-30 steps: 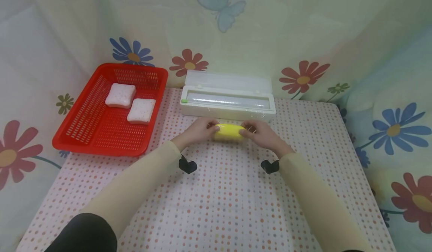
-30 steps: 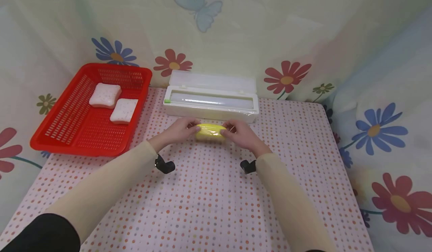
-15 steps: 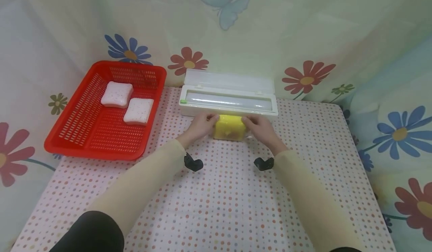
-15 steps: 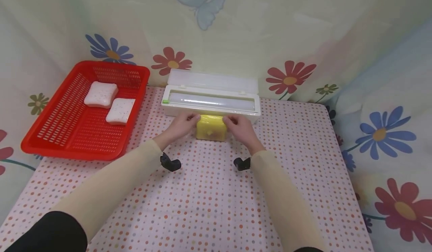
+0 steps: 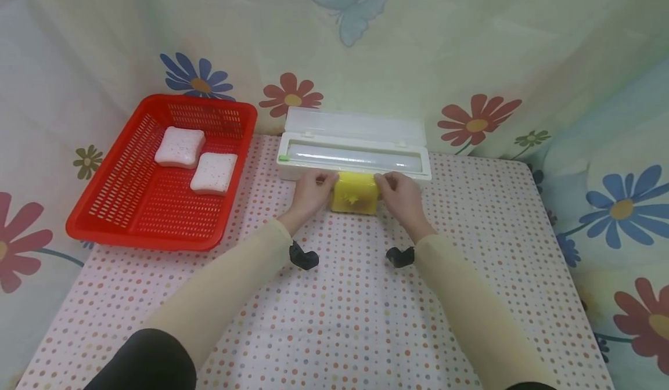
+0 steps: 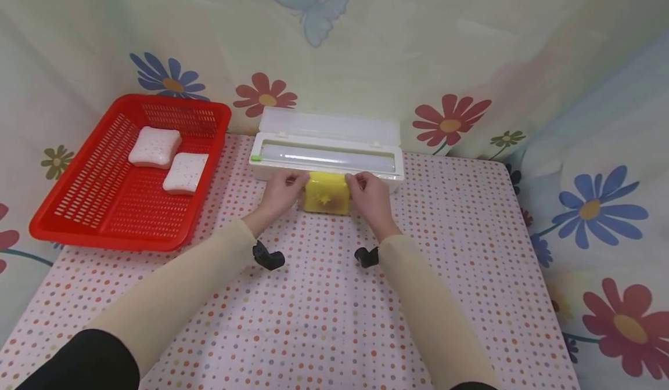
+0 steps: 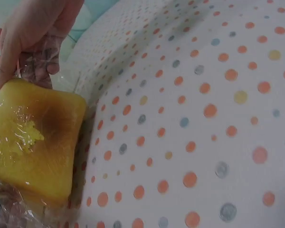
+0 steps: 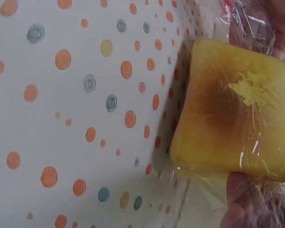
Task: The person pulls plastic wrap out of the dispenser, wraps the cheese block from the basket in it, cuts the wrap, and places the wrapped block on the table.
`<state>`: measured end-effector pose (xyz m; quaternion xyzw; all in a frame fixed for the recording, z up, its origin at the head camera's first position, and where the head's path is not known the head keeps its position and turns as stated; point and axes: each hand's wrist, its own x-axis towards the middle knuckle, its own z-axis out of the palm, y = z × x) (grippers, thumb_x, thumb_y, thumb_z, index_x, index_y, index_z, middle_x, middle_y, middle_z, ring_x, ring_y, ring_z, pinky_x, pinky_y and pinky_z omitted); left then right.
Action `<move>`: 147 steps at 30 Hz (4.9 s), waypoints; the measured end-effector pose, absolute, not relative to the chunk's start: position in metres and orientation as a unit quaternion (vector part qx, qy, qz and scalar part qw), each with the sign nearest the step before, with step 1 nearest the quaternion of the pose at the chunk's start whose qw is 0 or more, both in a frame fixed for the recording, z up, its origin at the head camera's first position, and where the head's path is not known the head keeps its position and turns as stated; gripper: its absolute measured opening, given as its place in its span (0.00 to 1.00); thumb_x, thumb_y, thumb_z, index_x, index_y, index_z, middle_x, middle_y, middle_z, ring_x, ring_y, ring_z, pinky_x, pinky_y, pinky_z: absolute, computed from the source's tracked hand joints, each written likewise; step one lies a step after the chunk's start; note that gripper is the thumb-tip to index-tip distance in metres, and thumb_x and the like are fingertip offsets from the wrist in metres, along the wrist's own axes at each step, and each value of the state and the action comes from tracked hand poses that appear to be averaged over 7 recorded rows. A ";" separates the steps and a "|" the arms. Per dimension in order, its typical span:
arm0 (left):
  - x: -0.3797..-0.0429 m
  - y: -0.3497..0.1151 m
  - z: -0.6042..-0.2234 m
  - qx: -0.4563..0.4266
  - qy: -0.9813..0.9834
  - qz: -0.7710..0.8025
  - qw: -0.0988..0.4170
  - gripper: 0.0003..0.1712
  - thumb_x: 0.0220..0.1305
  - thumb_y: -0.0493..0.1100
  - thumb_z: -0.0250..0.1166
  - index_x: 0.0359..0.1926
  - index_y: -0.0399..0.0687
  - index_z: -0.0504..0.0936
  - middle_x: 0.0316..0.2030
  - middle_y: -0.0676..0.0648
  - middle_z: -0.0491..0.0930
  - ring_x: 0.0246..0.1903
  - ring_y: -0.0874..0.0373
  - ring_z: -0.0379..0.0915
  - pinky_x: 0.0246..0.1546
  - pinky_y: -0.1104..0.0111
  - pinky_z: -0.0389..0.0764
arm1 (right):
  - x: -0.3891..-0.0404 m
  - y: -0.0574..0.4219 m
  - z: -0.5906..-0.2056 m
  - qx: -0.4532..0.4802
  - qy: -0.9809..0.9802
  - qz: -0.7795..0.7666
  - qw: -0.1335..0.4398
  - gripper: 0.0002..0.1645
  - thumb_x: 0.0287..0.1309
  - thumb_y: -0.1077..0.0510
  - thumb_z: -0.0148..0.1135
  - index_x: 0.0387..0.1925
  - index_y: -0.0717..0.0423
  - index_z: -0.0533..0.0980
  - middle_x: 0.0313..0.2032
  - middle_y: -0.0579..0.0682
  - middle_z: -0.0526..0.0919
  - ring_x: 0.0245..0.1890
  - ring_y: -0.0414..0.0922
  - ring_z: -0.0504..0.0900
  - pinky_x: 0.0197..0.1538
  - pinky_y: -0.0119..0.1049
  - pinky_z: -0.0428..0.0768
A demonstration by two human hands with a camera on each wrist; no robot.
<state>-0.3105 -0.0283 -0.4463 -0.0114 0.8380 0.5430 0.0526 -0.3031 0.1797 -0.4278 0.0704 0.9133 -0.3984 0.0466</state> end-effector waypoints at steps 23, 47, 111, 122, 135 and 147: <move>-0.303 -0.032 -0.463 0.005 0.833 0.552 0.030 0.22 0.67 0.52 0.69 0.54 0.44 0.79 0.55 0.43 0.82 0.57 0.48 0.78 0.63 0.57 0.79 | -0.300 0.186 -0.429 0.034 0.921 -0.381 0.071 0.36 0.70 0.38 0.60 0.66 0.59 0.71 0.71 0.62 0.71 0.69 0.60 0.72 0.71 0.55 0.73; -0.297 -0.062 -0.474 0.061 0.880 0.461 -0.094 0.09 0.66 0.46 0.70 0.43 0.47 0.84 0.45 0.46 0.80 0.49 0.50 0.75 0.54 0.56 0.78 | -0.293 0.204 -0.440 -0.016 0.916 -0.397 0.054 0.28 0.73 0.51 0.51 0.69 0.58 0.68 0.64 0.61 0.76 0.66 0.58 0.73 0.68 0.55 0.75; -0.337 -0.101 -0.477 -0.049 0.811 0.575 -0.097 0.40 0.64 0.45 0.73 0.74 0.56 0.68 0.68 0.44 0.70 0.62 0.50 0.68 0.67 0.58 0.75 | -0.283 0.162 -0.378 -0.208 0.920 -0.256 -0.214 0.14 0.68 0.61 0.58 0.49 0.69 0.77 0.47 0.66 0.82 0.50 0.63 0.79 0.57 0.58 0.76; -0.337 -0.102 -0.479 -0.047 0.788 0.603 -0.117 0.34 0.64 0.45 0.73 0.70 0.52 0.73 0.63 0.45 0.75 0.59 0.50 0.71 0.65 0.59 0.77 | -0.362 0.020 -0.324 -0.355 0.931 0.033 0.081 0.15 0.69 0.59 0.63 0.54 0.56 0.83 0.51 0.53 0.87 0.52 0.51 0.85 0.62 0.44 0.82; -0.329 -0.102 -0.481 -0.069 0.786 0.603 -0.115 0.26 0.69 0.42 0.68 0.66 0.49 0.76 0.60 0.45 0.76 0.59 0.49 0.70 0.66 0.56 0.77 | -0.375 -0.006 -0.381 -0.354 0.934 0.012 0.049 0.12 0.71 0.61 0.59 0.51 0.56 0.84 0.45 0.53 0.86 0.46 0.49 0.84 0.57 0.40 0.83; -0.335 -0.104 -0.482 -0.071 0.788 0.599 -0.121 0.26 0.67 0.40 0.69 0.66 0.48 0.77 0.61 0.44 0.77 0.59 0.47 0.72 0.66 0.56 0.77 | -0.378 -0.005 -0.384 -0.337 0.940 0.004 0.056 0.11 0.72 0.61 0.59 0.50 0.55 0.85 0.46 0.52 0.88 0.47 0.48 0.86 0.58 0.38 0.83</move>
